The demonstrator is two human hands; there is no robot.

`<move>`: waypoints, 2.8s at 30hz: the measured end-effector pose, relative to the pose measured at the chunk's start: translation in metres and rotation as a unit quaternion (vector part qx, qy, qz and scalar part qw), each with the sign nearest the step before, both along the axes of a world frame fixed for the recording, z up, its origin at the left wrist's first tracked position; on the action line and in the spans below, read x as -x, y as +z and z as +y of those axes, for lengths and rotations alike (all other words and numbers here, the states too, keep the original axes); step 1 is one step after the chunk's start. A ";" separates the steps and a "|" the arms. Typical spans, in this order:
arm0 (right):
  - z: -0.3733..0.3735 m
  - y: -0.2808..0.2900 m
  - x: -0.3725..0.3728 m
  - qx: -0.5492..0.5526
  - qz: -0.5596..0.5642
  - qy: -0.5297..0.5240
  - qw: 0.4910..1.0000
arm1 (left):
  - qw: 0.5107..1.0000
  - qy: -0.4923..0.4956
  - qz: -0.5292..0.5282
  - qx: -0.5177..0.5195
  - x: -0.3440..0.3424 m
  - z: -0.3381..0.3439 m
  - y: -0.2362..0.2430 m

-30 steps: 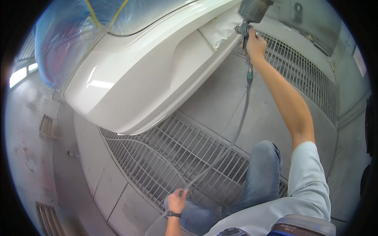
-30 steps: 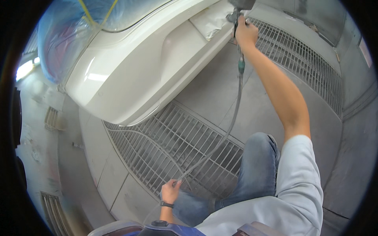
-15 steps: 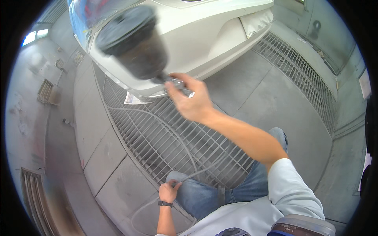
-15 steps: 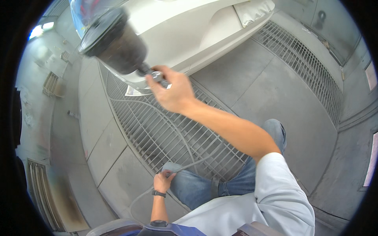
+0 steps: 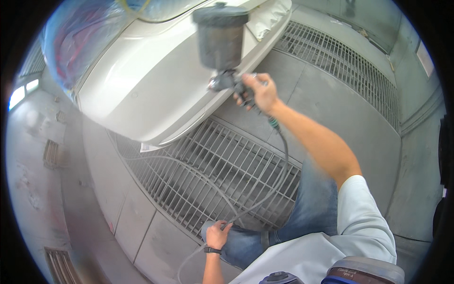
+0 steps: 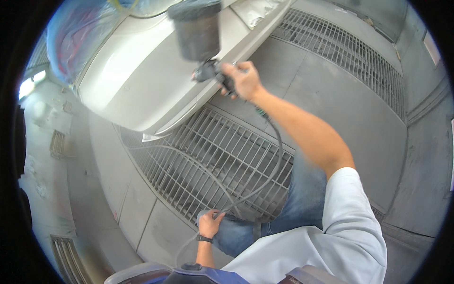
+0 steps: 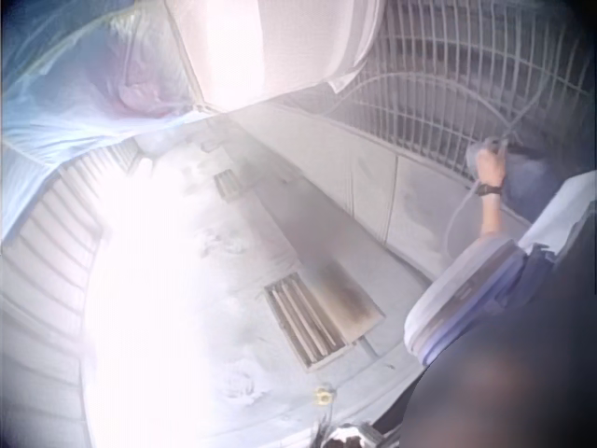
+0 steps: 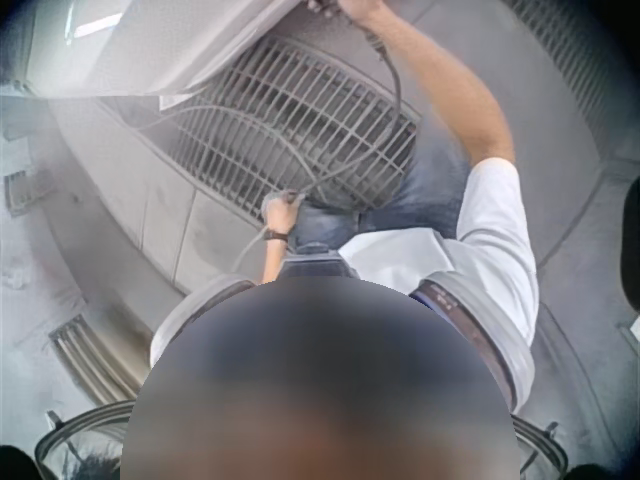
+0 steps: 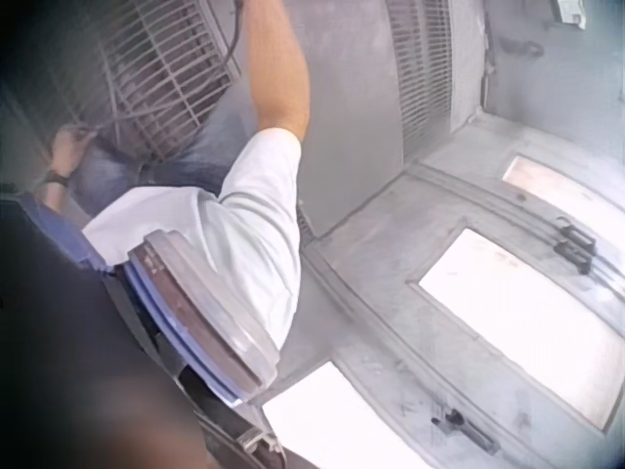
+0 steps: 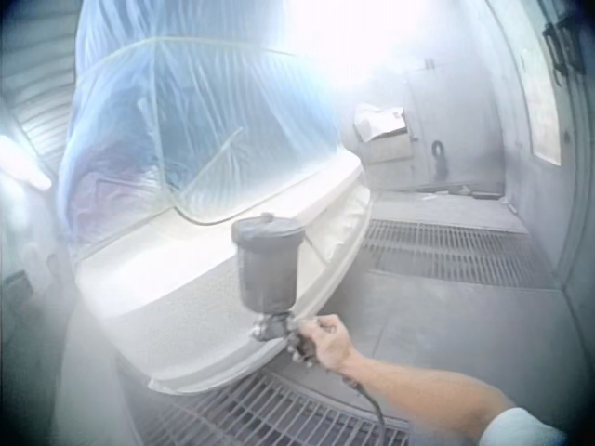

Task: The person walks into a paint booth carrying a spray gun, then sprays white paint onto a car bumper that is masked with plastic and tape. The person moves around the bumper to apply paint evenly across its surface.

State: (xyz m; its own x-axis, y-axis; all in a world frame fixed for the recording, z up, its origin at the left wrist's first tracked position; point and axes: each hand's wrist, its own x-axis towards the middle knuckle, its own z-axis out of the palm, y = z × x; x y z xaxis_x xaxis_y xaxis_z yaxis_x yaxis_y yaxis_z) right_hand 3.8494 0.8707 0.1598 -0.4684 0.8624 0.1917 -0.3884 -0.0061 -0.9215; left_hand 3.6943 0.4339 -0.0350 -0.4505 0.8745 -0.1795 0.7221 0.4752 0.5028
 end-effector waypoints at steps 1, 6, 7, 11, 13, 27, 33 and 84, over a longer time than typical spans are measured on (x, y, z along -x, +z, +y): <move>0.020 0.003 -0.018 0.022 -0.007 -0.033 0.999 | 1.000 0.002 0.016 0.019 -0.005 0.012 0.002; 0.097 0.026 -0.082 -0.002 -0.004 -0.110 0.994 | 0.999 -0.046 -0.013 -0.021 -0.028 0.055 0.009; 0.107 0.030 -0.090 0.003 -0.006 -0.125 0.992 | 0.999 -0.040 -0.020 -0.023 -0.030 0.058 0.012; 0.138 0.037 -0.110 0.015 0.002 -0.187 0.982 | 0.998 -0.038 -0.022 -0.037 -0.031 0.055 0.020; 0.152 0.036 -0.117 0.020 0.002 -0.220 0.975 | 0.998 -0.029 -0.025 -0.040 -0.030 0.050 0.020; 0.044 -0.008 -0.070 -0.013 0.045 -0.149 0.988 | 1.000 0.003 0.010 0.001 -0.001 -0.005 0.023; -0.055 -0.017 -0.018 -0.030 0.044 -0.071 0.996 | 1.000 0.009 0.021 0.014 0.002 -0.033 0.021; -0.141 -0.099 0.118 -0.216 -0.114 0.090 0.966 | 0.998 -0.029 -0.004 0.057 0.056 -0.014 0.022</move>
